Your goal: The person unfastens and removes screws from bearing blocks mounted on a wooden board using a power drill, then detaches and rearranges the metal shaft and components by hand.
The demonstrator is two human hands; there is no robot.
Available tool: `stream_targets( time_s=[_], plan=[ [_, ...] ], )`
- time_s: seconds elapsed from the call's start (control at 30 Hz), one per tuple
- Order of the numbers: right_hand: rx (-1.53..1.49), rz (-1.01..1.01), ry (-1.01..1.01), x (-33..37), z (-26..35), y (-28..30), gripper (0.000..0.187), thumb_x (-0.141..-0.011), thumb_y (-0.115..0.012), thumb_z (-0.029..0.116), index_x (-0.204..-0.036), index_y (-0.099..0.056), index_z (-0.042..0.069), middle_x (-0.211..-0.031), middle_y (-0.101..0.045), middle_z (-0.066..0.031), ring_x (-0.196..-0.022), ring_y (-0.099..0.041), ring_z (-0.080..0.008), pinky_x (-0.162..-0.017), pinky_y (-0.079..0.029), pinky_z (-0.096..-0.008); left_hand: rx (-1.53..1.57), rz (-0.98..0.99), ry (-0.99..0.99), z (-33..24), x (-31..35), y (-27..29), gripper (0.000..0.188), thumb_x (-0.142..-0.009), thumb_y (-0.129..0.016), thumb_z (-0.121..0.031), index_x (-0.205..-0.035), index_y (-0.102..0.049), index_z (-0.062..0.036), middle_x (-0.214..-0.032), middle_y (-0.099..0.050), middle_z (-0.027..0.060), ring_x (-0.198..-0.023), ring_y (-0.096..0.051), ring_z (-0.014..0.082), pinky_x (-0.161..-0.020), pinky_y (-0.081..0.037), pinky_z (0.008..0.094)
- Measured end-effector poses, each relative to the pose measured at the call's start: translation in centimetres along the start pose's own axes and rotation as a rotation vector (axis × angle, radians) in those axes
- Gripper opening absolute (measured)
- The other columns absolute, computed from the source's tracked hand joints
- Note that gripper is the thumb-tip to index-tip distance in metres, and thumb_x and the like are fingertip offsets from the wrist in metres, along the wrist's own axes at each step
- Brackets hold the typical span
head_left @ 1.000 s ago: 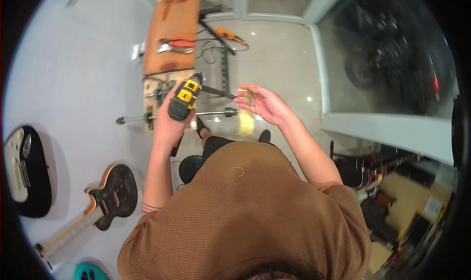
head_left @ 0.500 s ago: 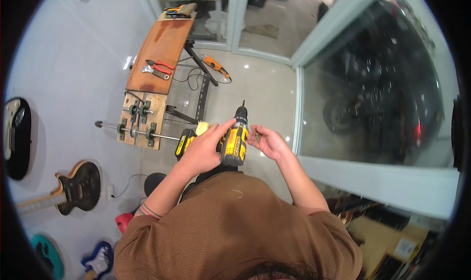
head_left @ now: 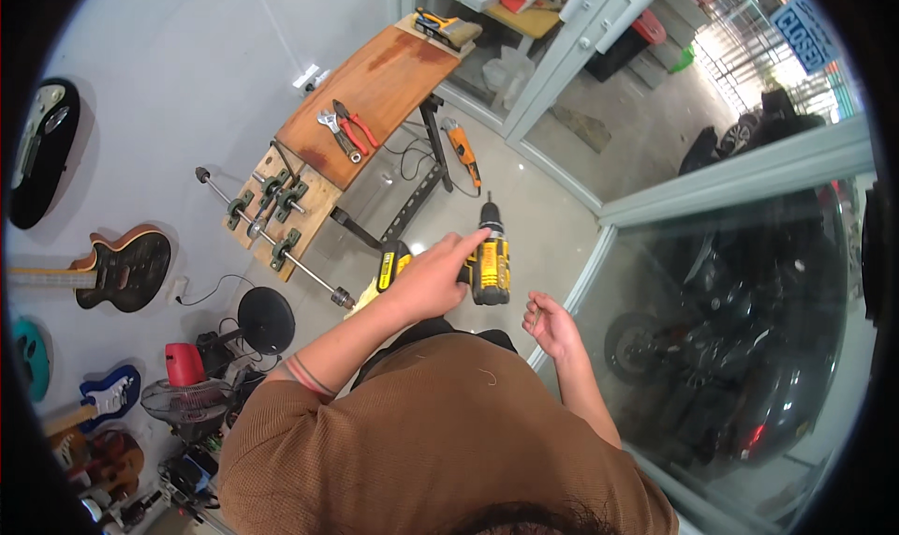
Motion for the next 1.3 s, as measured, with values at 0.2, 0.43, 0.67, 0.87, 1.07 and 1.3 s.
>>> stream_targets(
  time_s=[0.2,0.43,0.67,0.87,1.07,1.3],
  plan=[
    [0.015,0.005,-0.103,-3.1,7.3,3.0,0.016,-0.113,-0.058,0.023,-0.118,-0.062,0.008,-0.087,-0.061,-0.0006,-0.071,-0.056,-0.0171,-0.070,-0.051,-0.0347,0.087,-0.129,-0.061,-2.6,-5.6,-1.6,0.091,-0.085,-0.067,0.010,-0.167,-0.041,-0.0207,-0.131,-0.059,0.0203,-0.127,-0.062,0.0432,-0.103,-0.053,0.0526],
    [0.345,0.084,-0.142,-12.5,19.5,2.8,0.020,-0.114,-0.056,0.024,-0.113,-0.064,0.006,-0.086,-0.059,-0.0011,-0.069,-0.053,-0.0152,-0.067,-0.048,-0.0343,0.027,-0.282,0.211,-2.2,-9.8,-3.6,0.092,-0.083,-0.067,0.009,-0.166,-0.043,-0.0236,-0.136,-0.057,0.0179,-0.131,-0.061,0.0424,-0.107,-0.053,0.0502],
    [0.873,0.419,-0.146,-19.9,26.7,-10.0,0.024,-0.114,-0.057,0.028,-0.116,-0.064,0.006,-0.085,-0.054,0.0025,-0.066,-0.047,-0.0116,-0.062,-0.042,-0.0306,0.118,-0.476,0.438,-3.9,-12.4,-2.7,0.092,-0.084,-0.070,0.009,-0.165,-0.044,-0.0232,-0.135,-0.057,0.0178,-0.134,-0.059,0.0432,-0.113,-0.051,0.0522],
    [0.936,0.515,-0.209,-26.9,25.0,-18.3,0.028,-0.116,-0.057,0.033,-0.118,-0.064,0.006,-0.085,-0.052,0.0031,-0.065,-0.043,-0.0106,-0.059,-0.039,-0.0300,0.134,-0.579,0.449,1.3,-14.9,0.7,0.088,-0.084,-0.073,0.007,-0.164,-0.046,-0.0208,-0.139,-0.057,0.0160,-0.134,-0.059,0.0416,-0.112,-0.052,0.0475],
    [0.873,0.484,-0.300,-28.6,22.8,-26.6,0.049,-0.116,-0.054,0.054,-0.116,-0.064,0.006,-0.079,-0.049,0.0036,-0.067,-0.045,-0.0094,-0.061,-0.039,-0.0280,0.239,-0.694,0.441,9.8,-18.6,6.0,0.091,-0.082,-0.074,0.009,-0.164,-0.045,-0.0173,-0.139,-0.057,0.0197,-0.134,-0.059,0.0458,-0.112,-0.052,0.0490],
    [1.837,0.499,0.252,-36.1,25.1,-35.8,0.078,-0.106,-0.062,0.068,-0.118,-0.069,-0.009,-0.105,-0.075,-0.0260,-0.100,-0.073,-0.0367,-0.092,-0.057,-0.0459,0.402,-0.687,0.355,18.7,-25.6,10.9,0.090,-0.084,-0.059,0.014,-0.168,-0.041,-0.0135,-0.143,-0.054,0.0271,-0.138,-0.055,0.0499,-0.116,-0.047,0.0495]
  ],
)
Point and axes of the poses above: each hand's wrist, its own x-axis away from the middle knuckle, its own y-axis out of the back of the hand, z = x × y, the point moved 1 cm from there along -x, towards the middle knuckle
